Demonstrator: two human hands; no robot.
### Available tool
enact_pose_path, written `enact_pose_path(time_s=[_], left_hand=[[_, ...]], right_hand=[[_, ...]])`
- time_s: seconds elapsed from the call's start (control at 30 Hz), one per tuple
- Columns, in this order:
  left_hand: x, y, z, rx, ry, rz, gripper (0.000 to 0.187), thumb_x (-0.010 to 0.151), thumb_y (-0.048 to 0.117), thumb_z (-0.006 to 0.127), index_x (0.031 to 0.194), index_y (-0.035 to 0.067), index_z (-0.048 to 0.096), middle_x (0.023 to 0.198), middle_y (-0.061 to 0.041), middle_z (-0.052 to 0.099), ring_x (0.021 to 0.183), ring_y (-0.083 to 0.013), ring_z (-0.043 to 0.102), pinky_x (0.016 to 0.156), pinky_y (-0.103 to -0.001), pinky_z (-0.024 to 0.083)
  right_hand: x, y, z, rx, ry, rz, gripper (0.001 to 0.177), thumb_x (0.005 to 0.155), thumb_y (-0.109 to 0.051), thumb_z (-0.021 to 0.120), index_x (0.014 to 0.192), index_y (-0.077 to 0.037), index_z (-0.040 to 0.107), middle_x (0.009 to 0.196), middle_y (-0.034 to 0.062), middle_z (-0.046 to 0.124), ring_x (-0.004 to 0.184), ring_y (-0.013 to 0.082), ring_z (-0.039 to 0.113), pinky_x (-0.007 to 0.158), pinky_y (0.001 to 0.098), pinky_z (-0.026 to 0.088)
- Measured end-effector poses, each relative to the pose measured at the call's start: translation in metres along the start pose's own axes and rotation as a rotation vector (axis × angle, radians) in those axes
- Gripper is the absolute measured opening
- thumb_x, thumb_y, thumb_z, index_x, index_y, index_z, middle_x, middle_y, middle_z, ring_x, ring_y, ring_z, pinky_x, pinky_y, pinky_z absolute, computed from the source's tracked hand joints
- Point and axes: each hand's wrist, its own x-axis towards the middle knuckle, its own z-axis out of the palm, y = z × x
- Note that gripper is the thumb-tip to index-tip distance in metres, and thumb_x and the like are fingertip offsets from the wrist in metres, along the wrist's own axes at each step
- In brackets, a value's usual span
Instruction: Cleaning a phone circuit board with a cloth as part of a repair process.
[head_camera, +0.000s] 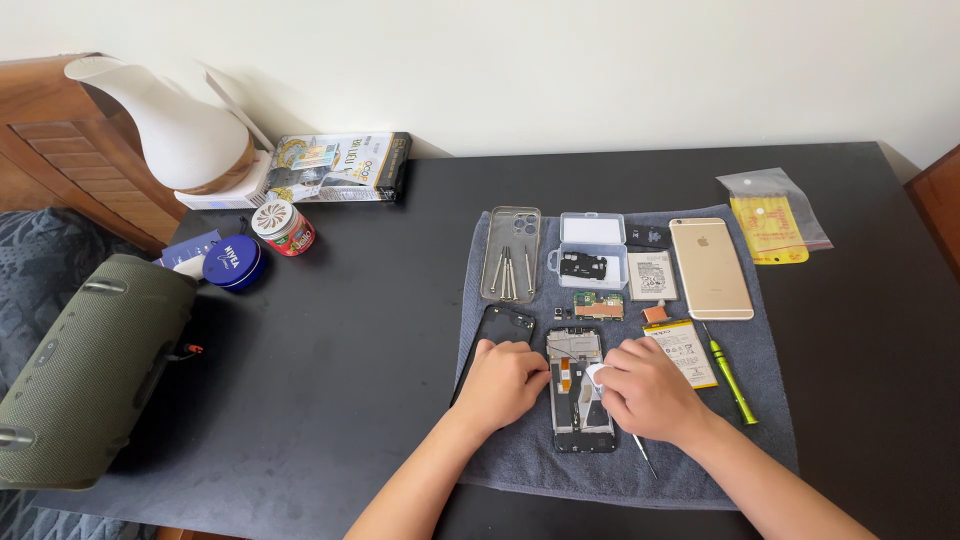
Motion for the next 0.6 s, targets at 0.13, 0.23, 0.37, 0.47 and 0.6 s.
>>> enact_pose_path(time_s=[0.13, 0.23, 0.37, 0.47, 0.6], left_hand=[[0.0005, 0.0013, -0.0010, -0.009, 0.002, -0.006, 0.011, 0.090, 0.018, 0.067, 0.085, 0.016, 0.076, 0.074, -0.001, 0.065, 0.079, -0.0206, 0.066, 0.080, -0.035, 0.036], [0.0000, 0.0011, -0.0010, -0.008, -0.001, -0.006, 0.011, 0.090, 0.018, 0.067, 0.086, 0.015, 0.077, 0.074, 0.000, 0.066, 0.079, -0.0198, 0.066, 0.080, -0.035, 0.036], [0.0001, 0.0018, -0.0010, -0.007, -0.002, -0.008, 0.011, 0.090, 0.017, 0.067, 0.085, 0.015, 0.077, 0.073, 0.000, 0.065, 0.078, -0.0199, 0.066, 0.080, -0.035, 0.036], [0.0001, 0.0017, -0.0012, -0.002, 0.000, -0.009, 0.011, 0.090, 0.017, 0.067, 0.084, 0.016, 0.076, 0.072, 0.000, 0.065, 0.077, -0.0196, 0.065, 0.080, -0.035, 0.036], [0.0001, 0.0022, -0.0018, -0.001, 0.003, -0.009, 0.011, 0.090, 0.017, 0.068, 0.083, 0.016, 0.076, 0.072, 0.000, 0.065, 0.077, -0.0199, 0.065, 0.080, -0.035, 0.036]], right_hand=[[-0.0041, 0.0026, 0.0047, 0.040, -0.002, -0.008, 0.019, 0.079, -0.011, 0.056, 0.063, -0.021, 0.059, 0.062, -0.0061, 0.046, 0.063, 0.0171, 0.055, 0.070, 0.0333, 0.046], [-0.0037, 0.0020, 0.0044, 0.042, -0.001, -0.010, 0.019, 0.079, -0.011, 0.056, 0.064, -0.021, 0.061, 0.062, -0.0058, 0.046, 0.063, 0.0172, 0.055, 0.071, 0.0340, 0.046], [-0.0004, 0.0003, 0.0012, -0.005, 0.006, -0.001, 0.019, 0.080, -0.011, 0.057, 0.063, -0.020, 0.059, 0.063, -0.0051, 0.047, 0.064, 0.0183, 0.056, 0.070, 0.0348, 0.046], [-0.0029, 0.0017, 0.0043, 0.010, 0.004, -0.003, 0.019, 0.080, -0.011, 0.056, 0.063, -0.021, 0.059, 0.062, -0.0054, 0.047, 0.064, 0.0178, 0.055, 0.070, 0.0342, 0.046], [-0.0025, 0.0000, 0.0043, 0.033, 0.000, 0.003, 0.020, 0.079, -0.011, 0.056, 0.062, -0.021, 0.059, 0.061, -0.0062, 0.046, 0.063, 0.0168, 0.054, 0.070, 0.0340, 0.046]])
